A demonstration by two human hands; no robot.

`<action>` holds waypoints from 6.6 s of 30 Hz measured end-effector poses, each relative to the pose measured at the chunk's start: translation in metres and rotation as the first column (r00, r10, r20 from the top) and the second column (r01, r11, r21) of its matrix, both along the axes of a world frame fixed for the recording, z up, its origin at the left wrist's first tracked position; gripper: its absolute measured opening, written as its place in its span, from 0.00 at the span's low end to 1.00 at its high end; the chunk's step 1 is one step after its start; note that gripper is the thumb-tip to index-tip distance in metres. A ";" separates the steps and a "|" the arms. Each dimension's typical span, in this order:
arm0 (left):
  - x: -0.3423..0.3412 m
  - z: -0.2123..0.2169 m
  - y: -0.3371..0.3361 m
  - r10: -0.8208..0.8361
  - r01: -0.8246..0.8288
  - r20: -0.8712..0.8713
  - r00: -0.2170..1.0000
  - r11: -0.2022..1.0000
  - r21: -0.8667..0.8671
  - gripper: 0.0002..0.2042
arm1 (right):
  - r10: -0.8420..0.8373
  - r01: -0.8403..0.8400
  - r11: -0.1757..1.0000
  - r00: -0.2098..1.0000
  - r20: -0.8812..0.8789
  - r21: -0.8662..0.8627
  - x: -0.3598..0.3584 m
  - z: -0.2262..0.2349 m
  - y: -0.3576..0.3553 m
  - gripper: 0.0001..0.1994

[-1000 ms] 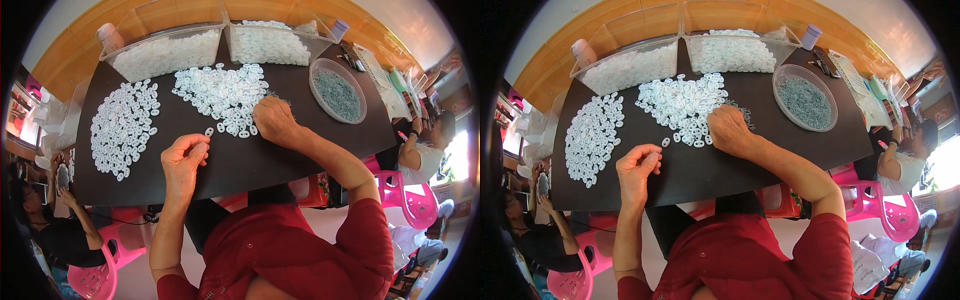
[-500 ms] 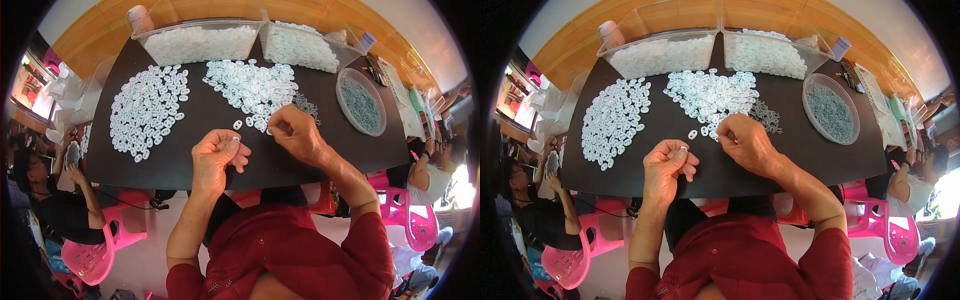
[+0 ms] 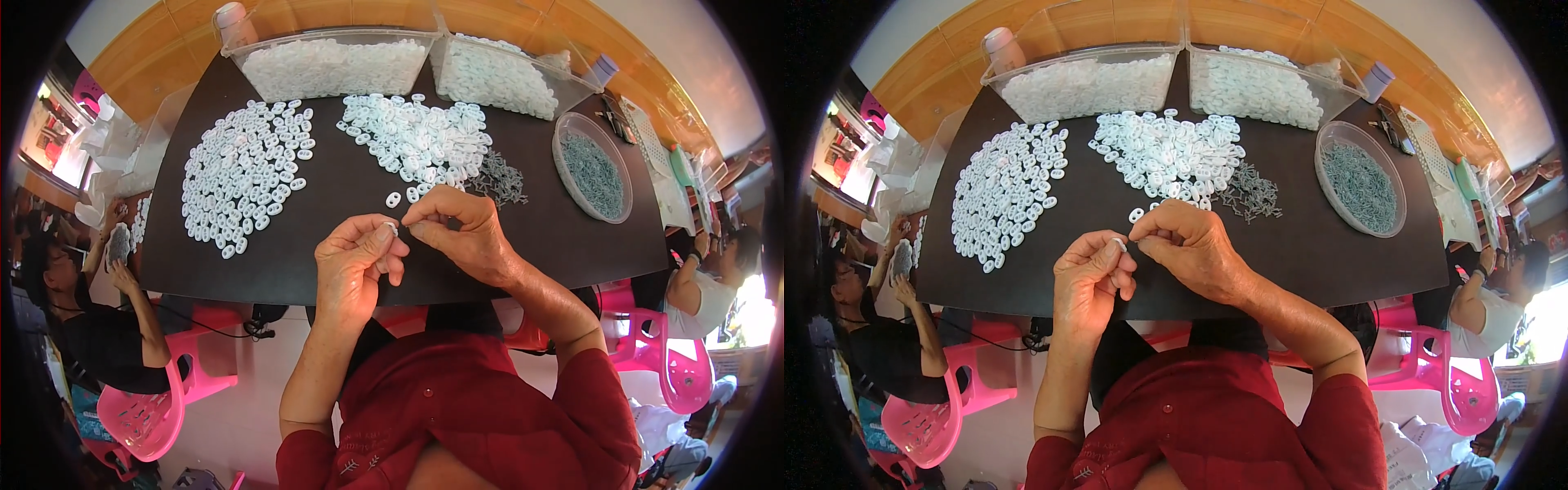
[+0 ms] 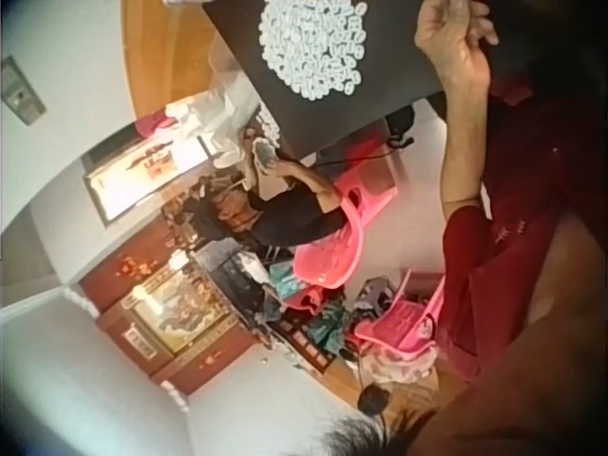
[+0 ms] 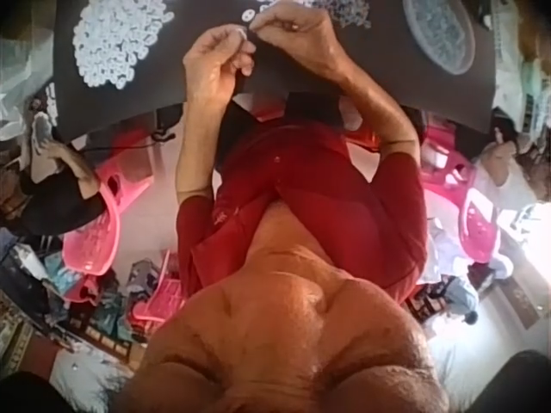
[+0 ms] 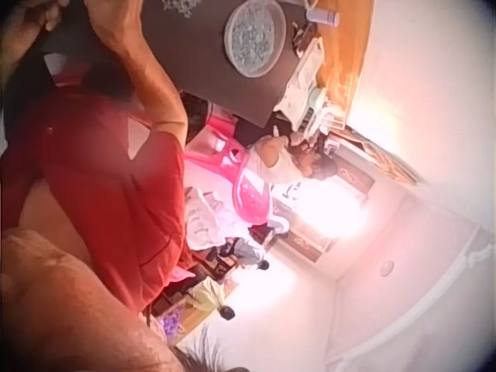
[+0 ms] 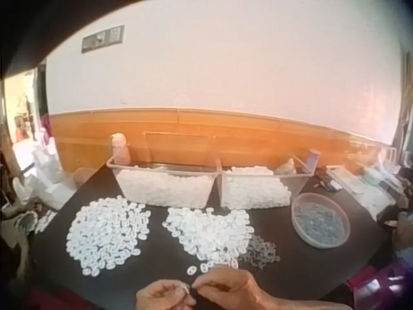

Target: Assembling small plastic components by manually inserting small metal rivets or pins.

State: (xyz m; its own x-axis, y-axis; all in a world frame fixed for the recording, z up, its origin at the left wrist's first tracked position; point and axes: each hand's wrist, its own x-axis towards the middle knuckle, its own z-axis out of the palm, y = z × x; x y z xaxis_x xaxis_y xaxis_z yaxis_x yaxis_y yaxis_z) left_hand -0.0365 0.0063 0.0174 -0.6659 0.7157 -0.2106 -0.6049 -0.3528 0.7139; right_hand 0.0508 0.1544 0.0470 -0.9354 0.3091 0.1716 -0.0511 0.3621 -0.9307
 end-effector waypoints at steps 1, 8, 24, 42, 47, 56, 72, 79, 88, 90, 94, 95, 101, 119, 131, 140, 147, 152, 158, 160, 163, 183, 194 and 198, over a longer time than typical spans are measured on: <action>0.000 0.000 0.000 0.001 -0.001 0.000 1.000 1.000 0.000 0.07 | 0.001 -0.001 1.000 1.000 0.000 0.000 0.000 0.000 -0.002 0.05; 0.006 -0.002 0.001 0.089 -0.084 -0.076 0.993 0.994 0.071 0.08 | 0.003 -0.003 1.000 1.000 0.002 -0.014 0.001 0.002 -0.008 0.05; 0.014 -0.009 -0.005 0.114 -0.133 -0.363 0.925 0.991 -0.027 0.07 | 0.024 -0.022 1.000 0.994 0.106 -0.019 0.000 0.006 -0.009 0.07; 0.024 -0.012 -0.005 0.147 -0.217 -0.506 0.850 0.973 -0.080 0.05 | 0.023 -0.020 0.999 0.994 0.104 -0.027 -0.001 0.000 -0.012 0.07; 0.026 -0.017 -0.004 0.162 -0.322 -0.673 0.722 0.939 -0.119 0.04 | 0.032 -0.029 0.999 0.994 0.101 -0.035 -0.001 -0.002 -0.011 0.07; 0.026 -0.024 0.002 0.200 -0.476 -0.834 0.513 0.876 -0.082 0.03 | 0.023 -0.010 0.996 0.990 0.140 -0.094 -0.005 -0.006 -0.014 0.06; 0.022 -0.024 -0.001 0.249 -0.418 -0.668 0.701 0.903 -0.102 0.04 | 0.027 -0.030 0.971 1.000 0.015 0.238 -0.015 -0.017 -0.018 0.03; 0.024 -0.025 0.002 0.262 -0.441 -0.696 0.668 0.893 -0.086 0.04 | 0.007 -0.016 0.981 0.999 0.045 0.192 -0.014 -0.023 -0.019 0.02; 0.007 -0.021 -0.008 0.325 -0.392 -0.467 0.822 0.919 -0.052 0.08 | 0.059 0.101 0.706 0.978 -0.200 0.701 -0.034 -0.016 0.037 0.08; 0.008 -0.021 -0.005 0.313 -0.384 -0.450 0.836 0.920 -0.074 0.08 | 0.085 0.101 0.650 0.975 -0.205 0.753 -0.041 -0.024 0.036 0.10; 0.008 -0.024 -0.006 0.313 -0.377 -0.423 0.850 0.923 -0.074 0.08 | 0.176 0.037 0.465 0.975 -0.133 0.885 -0.053 -0.030 0.030 0.09; 0.007 -0.024 -0.006 0.314 -0.378 -0.424 0.849 0.923 -0.073 0.08 | 0.202 0.021 0.453 0.971 -0.126 0.891 -0.055 -0.032 0.031 0.08; 0.006 -0.025 -0.009 0.286 -0.339 -0.412 0.865 0.939 -0.060 0.08 | 0.203 -0.031 0.597 0.973 -0.113 0.801 -0.053 -0.031 0.026 0.06; 0.013 -0.015 -0.008 0.264 -0.263 -0.281 0.923 0.964 0.042 0.09 | 0.162 -0.070 0.851 0.978 0.132 -0.521 -0.022 -0.009 -0.003 0.08; 0.018 -0.008 -0.013 0.275 -0.278 -0.232 0.933 0.960 0.023 0.08 | 0.128 -0.086 0.909 0.989 0.078 -0.407 -0.022 -0.009 -0.008 0.06; 0.021 -0.006 -0.013 0.290 -0.320 -0.310 0.905 0.946 -0.049 0.08 | 0.106 -0.073 0.943 0.991 0.084 -0.324 -0.020 -0.006 -0.007 0.06; 0.023 -0.006 -0.012 0.293 -0.332 -0.323 0.900 0.941 -0.069 0.07 | 0.124 -0.108 0.957 0.991 0.044 -0.268 -0.022 -0.009 -0.010 0.06; 0.024 -0.010 -0.012 0.273 -0.310 -0.335 0.902 0.949 -0.060 0.08 | 0.099 -0.090 0.974 0.995 0.033 -0.209 -0.021 -0.010 -0.013 0.05; 0.027 -0.013 -0.009 0.317 -0.355 -0.391 0.864 0.935 -0.026 0.09 | 0.086 -0.081 0.988 0.996 0.026 -0.133 -0.019 -0.013 -0.017 0.05; 0.027 -0.013 -0.009 0.310 -0.355 -0.412 0.857 0.934 -0.035 0.10 | 0.086 -0.080 0.987 0.996 0.034 -0.140 -0.019 -0.013 -0.018 0.05; 0.028 -0.015 -0.005 0.337 -0.372 -0.401 0.852 0.928 -0.011 0.12 | 0.091 -0.090 0.989 0.996 0.003 -0.121 -0.019 -0.010 -0.020 0.05; 0.020 -0.015 -0.004 0.305 -0.310 -0.314 0.899 0.950 0.037 0.12 | 0.084 -0.077 0.966 0.996 -0.018 0.247 -0.011 -0.011 -0.021 0.13; 0.024 -0.013 0.000 0.359 -0.357 -0.217 0.908 0.933 0.050 0.11 | 0.063 0.084 0.902 0.945 -0.322 0.423 -0.013 -0.024 -0.023 0.16; 0.024 -0.016 -0.001 0.357 -0.368 -0.330 0.874 0.929 0.031 0.09 | 0.038 0.107 0.905 0.943 -0.329 0.411 -0.011 -0.023 -0.022 0.14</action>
State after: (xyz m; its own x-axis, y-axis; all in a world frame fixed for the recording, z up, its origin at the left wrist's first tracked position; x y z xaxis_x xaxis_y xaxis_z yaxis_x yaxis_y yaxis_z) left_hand -0.0123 0.0052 0.0015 -0.9121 0.4076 0.0434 -0.1720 -0.4768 0.8620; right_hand 0.0398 0.1321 0.0237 -0.7956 0.1717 0.5810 -0.3015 0.7196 -0.6255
